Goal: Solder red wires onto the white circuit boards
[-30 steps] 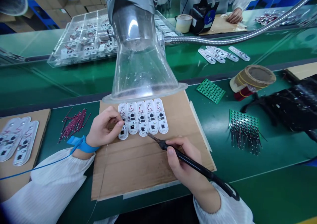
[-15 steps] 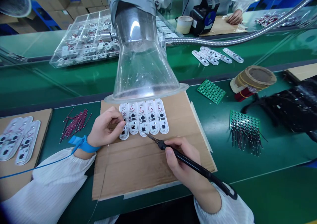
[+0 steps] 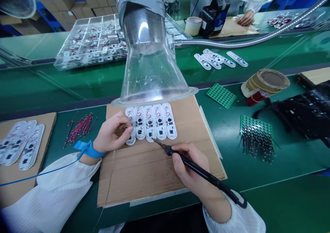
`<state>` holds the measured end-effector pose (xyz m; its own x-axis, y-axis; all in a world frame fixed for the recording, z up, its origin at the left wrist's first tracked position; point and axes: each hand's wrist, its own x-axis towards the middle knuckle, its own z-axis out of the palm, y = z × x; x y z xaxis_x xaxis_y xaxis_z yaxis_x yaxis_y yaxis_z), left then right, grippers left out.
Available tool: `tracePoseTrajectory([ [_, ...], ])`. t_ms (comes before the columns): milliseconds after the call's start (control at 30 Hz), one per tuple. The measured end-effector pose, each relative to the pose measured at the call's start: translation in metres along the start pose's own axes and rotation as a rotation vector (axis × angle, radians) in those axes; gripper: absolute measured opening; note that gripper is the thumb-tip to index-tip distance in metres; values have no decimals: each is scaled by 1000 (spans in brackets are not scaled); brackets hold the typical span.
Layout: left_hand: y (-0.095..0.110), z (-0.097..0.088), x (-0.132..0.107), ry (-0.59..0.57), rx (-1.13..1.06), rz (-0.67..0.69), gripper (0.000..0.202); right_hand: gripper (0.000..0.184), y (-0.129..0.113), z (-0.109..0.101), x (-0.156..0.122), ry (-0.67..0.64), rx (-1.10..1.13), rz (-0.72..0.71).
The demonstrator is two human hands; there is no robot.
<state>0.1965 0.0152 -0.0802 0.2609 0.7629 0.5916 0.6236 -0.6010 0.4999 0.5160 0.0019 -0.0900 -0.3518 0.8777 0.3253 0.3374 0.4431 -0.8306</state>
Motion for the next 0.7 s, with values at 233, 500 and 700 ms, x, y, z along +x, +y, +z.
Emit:
tracePoseTrajectory([
  [233, 0, -1, 0, 9, -6, -3, 14, 7, 1, -1, -3, 13, 12, 19],
  [500, -1, -1, 0, 6, -14, 5, 14, 9, 4, 0, -5, 11, 41, 24],
  [700, -2, 0, -1, -6, -23, 9, 13, 9, 1, 1, 0, -37, -7, -13],
])
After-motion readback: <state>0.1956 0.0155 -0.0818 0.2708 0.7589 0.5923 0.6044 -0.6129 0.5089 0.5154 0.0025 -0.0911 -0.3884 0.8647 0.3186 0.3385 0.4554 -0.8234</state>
